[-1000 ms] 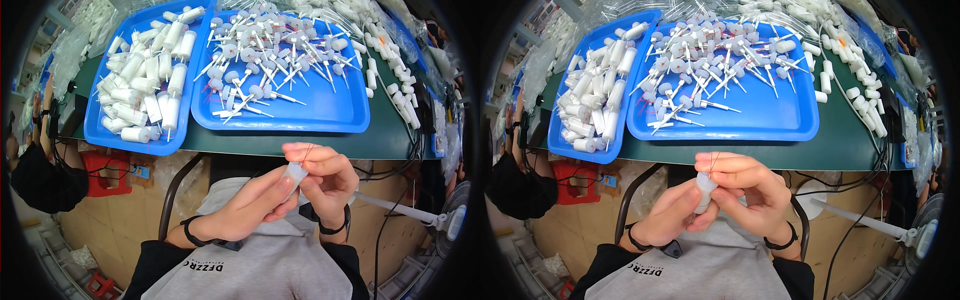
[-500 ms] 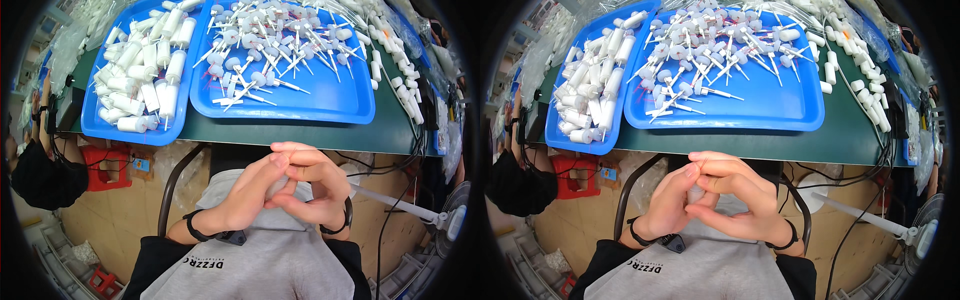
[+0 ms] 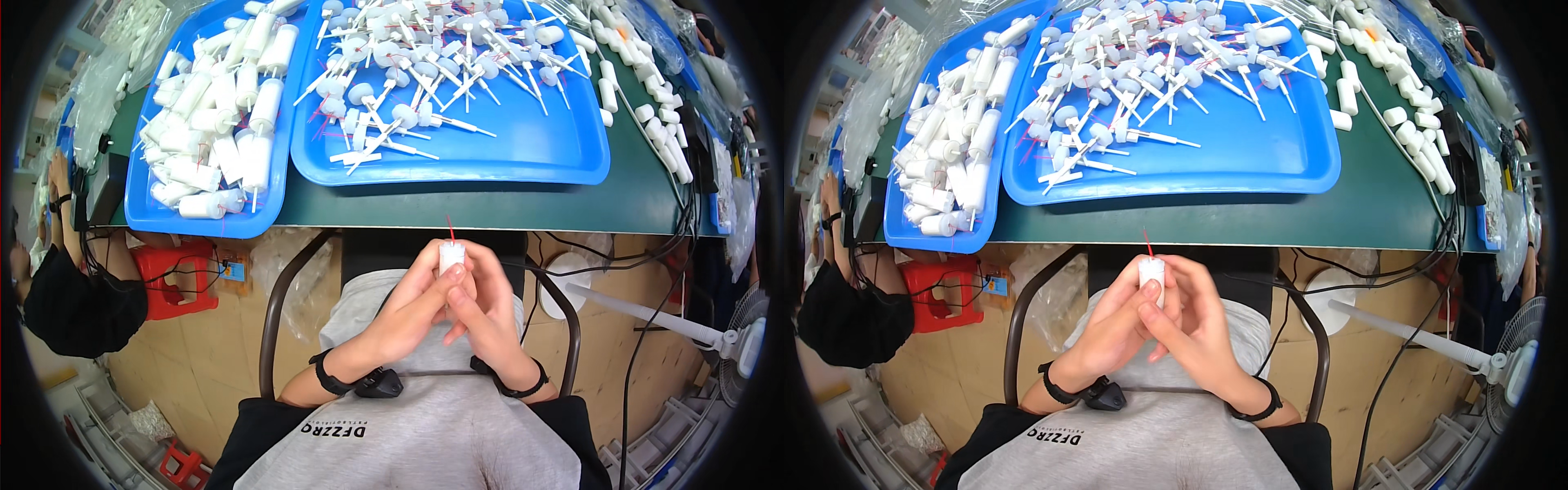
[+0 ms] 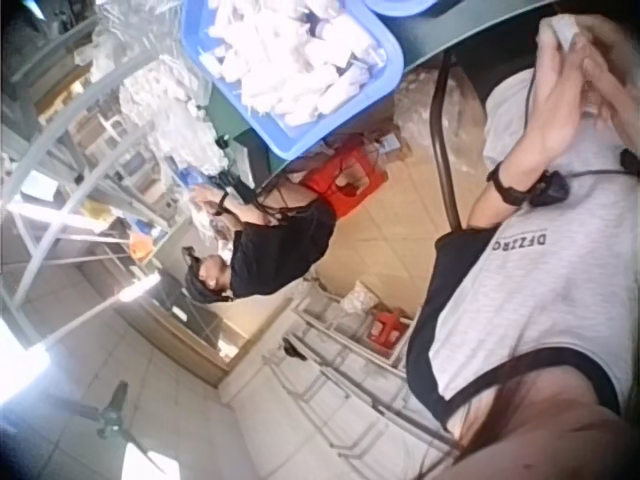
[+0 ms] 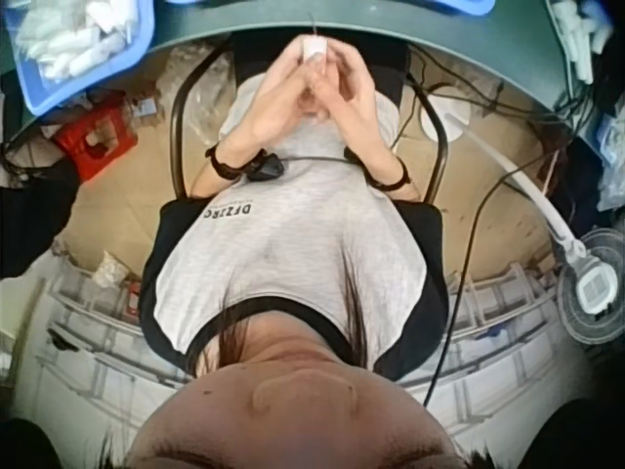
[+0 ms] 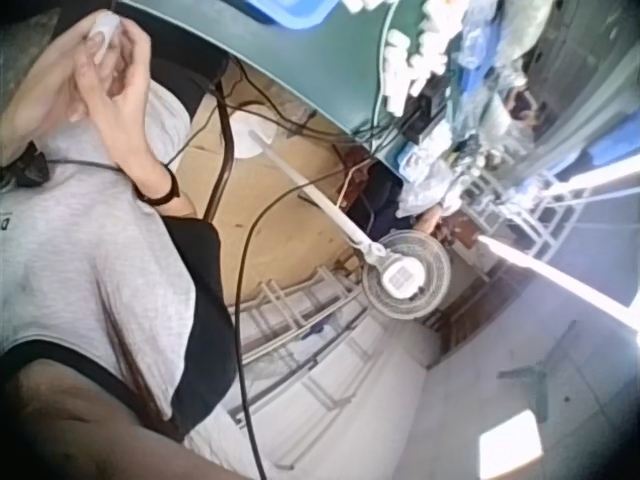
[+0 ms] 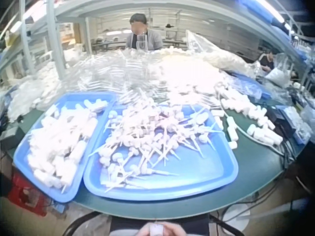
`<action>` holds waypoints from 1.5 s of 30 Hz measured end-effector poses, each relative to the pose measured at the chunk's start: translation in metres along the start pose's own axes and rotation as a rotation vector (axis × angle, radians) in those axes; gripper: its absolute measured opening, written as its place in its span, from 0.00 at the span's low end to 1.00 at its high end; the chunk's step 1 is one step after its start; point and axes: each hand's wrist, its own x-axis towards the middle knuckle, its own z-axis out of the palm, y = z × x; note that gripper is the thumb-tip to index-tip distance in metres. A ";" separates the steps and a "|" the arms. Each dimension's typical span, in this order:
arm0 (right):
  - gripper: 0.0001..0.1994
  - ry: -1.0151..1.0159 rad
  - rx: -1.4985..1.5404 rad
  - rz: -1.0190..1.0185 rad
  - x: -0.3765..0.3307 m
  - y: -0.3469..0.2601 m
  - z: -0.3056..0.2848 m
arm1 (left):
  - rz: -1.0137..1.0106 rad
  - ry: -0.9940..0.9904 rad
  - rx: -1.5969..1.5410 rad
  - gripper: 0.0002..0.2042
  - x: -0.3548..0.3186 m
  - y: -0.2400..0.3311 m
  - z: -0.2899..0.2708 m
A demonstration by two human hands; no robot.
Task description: Assemble spray bottle pump components by attaching plastic tubes to pump heads.
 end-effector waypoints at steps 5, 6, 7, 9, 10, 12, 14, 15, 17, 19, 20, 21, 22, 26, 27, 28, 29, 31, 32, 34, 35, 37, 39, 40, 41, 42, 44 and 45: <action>0.20 0.033 0.330 0.139 0.011 0.011 0.017 | -0.057 0.048 0.078 0.11 0.011 0.006 0.006; 0.18 0.040 0.375 0.140 0.013 0.008 0.022 | -0.065 0.047 0.078 0.11 0.012 0.007 0.008; 0.17 0.050 0.421 0.142 0.016 0.003 0.025 | -0.062 0.090 0.123 0.11 0.013 0.006 0.010; 0.11 0.084 0.469 0.189 0.017 -0.006 0.027 | -0.061 0.142 0.169 0.11 0.011 0.006 0.014; 0.10 0.076 0.485 0.223 0.017 -0.008 0.024 | -0.049 0.184 0.169 0.11 0.010 0.004 0.017; 0.09 0.069 0.480 0.290 0.017 -0.008 0.013 | -0.030 0.249 0.178 0.10 0.009 0.003 0.026; 0.10 0.024 0.419 0.348 0.021 -0.014 0.000 | 0.005 0.286 0.161 0.10 0.012 -0.001 0.033; 0.10 -0.027 0.353 0.399 0.024 -0.018 -0.003 | 0.049 0.319 0.146 0.10 0.014 -0.004 0.035; 0.11 -0.019 0.347 0.392 0.028 -0.026 0.000 | 0.077 0.321 0.169 0.10 0.014 -0.008 0.037; 0.11 -0.055 0.336 0.380 0.028 -0.028 -0.001 | 0.134 0.345 0.207 0.10 0.015 -0.009 0.039; 0.12 -0.095 0.327 0.379 0.027 -0.023 -0.005 | 0.141 0.323 0.265 0.10 0.015 -0.011 0.034; 0.12 -0.101 0.326 0.376 0.026 -0.022 -0.003 | 0.147 0.324 0.269 0.10 0.015 -0.010 0.031; 0.13 -0.093 0.349 0.337 0.026 -0.021 0.001 | 0.122 0.246 0.245 0.11 0.016 -0.007 0.027; 0.16 -0.095 0.391 0.295 0.016 -0.011 0.006 | 0.008 0.127 0.118 0.14 0.003 -0.003 0.017; 0.16 -0.083 0.405 0.278 0.013 -0.009 0.007 | -0.002 0.112 0.049 0.14 -0.002 -0.004 0.014; 0.16 -0.123 0.410 0.279 0.012 -0.007 0.006 | -0.013 0.041 0.014 0.15 -0.005 -0.006 0.006; 0.16 -0.120 0.412 0.279 0.011 -0.005 0.006 | -0.016 0.039 0.014 0.15 -0.008 -0.010 0.004; 0.15 -0.124 0.467 0.271 0.010 0.000 0.006 | 0.061 0.114 0.045 0.14 -0.012 -0.015 0.002; 0.15 -0.125 0.469 0.272 0.011 0.001 0.007 | 0.060 0.115 0.047 0.14 -0.011 -0.015 0.001; 0.14 -0.075 0.430 0.240 0.010 0.004 0.010 | 0.025 0.173 0.113 0.11 -0.007 -0.014 0.000; 0.14 -0.072 0.431 0.241 0.010 0.006 0.012 | 0.021 0.173 0.112 0.11 -0.004 -0.012 0.002; 0.13 0.039 0.372 0.237 0.011 0.010 0.014 | 0.038 0.172 0.228 0.09 0.000 -0.006 0.008; 0.12 0.052 0.407 0.231 0.016 0.003 0.016 | 0.006 0.188 0.203 0.09 0.001 -0.014 0.000; 0.11 0.063 0.439 0.221 0.019 0.001 0.016 | -0.020 0.201 0.177 0.10 0.002 -0.018 -0.003; 0.11 0.070 0.442 0.225 0.021 0.002 0.015 | -0.029 0.201 0.175 0.10 0.002 -0.016 -0.001; 0.10 0.091 0.372 0.221 0.021 0.003 0.013 | -0.006 0.218 0.249 0.10 0.003 -0.013 0.006; 0.10 0.115 0.305 0.224 0.023 0.002 0.009 | 0.009 0.238 0.321 0.10 0.005 -0.012 0.018; 0.11 0.068 0.242 0.231 0.025 -0.003 0.007 | 0.070 0.298 0.303 0.10 0.006 -0.015 0.024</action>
